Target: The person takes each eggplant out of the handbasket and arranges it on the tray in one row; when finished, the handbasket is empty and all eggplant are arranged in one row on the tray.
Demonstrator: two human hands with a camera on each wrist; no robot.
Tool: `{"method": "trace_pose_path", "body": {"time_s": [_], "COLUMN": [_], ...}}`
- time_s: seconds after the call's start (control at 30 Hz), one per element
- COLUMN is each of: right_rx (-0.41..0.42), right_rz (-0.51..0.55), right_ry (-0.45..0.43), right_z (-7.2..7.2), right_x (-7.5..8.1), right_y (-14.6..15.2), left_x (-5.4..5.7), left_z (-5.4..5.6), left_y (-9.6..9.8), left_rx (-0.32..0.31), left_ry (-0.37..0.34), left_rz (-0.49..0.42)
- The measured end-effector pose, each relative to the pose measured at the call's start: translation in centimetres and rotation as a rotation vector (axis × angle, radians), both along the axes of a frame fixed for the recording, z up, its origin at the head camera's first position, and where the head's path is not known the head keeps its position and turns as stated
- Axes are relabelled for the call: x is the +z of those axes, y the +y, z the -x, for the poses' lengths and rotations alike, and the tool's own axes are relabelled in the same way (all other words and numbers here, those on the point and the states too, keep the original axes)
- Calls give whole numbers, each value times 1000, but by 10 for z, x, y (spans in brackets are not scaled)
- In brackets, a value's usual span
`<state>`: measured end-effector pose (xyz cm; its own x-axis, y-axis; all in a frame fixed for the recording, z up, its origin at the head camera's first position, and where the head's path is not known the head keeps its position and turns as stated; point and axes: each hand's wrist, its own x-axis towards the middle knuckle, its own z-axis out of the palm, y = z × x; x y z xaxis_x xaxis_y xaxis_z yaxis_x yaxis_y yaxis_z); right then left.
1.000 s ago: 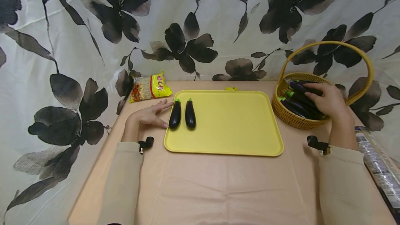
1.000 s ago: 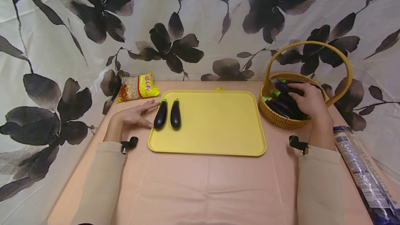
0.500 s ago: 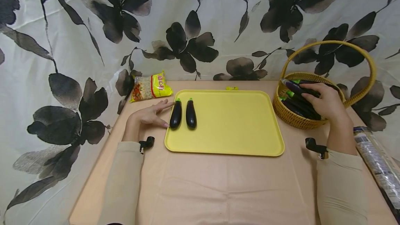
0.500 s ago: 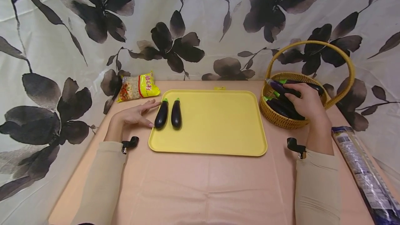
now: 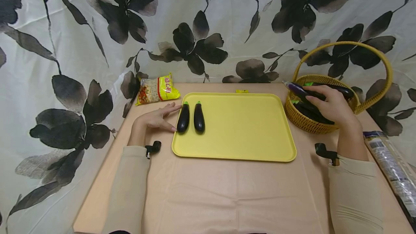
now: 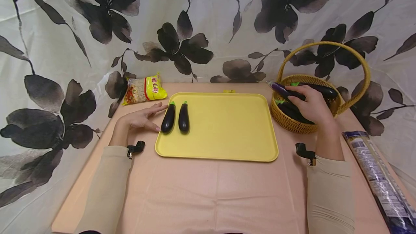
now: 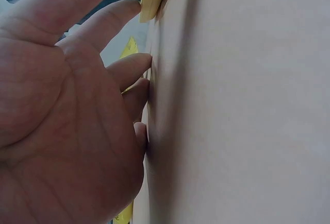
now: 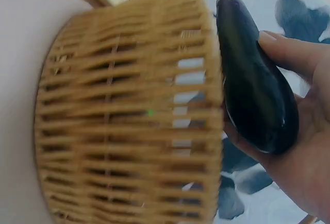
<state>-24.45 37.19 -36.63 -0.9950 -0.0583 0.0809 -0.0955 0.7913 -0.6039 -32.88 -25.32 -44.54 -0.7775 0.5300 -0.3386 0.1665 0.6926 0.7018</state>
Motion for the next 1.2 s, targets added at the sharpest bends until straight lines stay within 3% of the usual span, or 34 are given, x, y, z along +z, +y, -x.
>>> {"method": "trace_pose_path", "body": {"time_s": [0.27,0.67,0.93,1.2], "right_rx": [89,241,316,332], "right_rz": [37,55,88,238], "right_ry": [19,71,36,-51], "right_z": [3,10,14,16], "right_x": [1,-18,-27,-30], "right_y": [-24,-60,-82,-100], "left_x": [-1,-2,-3,-4], "left_z": [-1,-2,-3,-2], "left_y": [0,1,0,0], "left_rx": [12,24,16,15], "left_ry": [1,-5,8,8], "left_rz": [-2,-8,1,1]}}
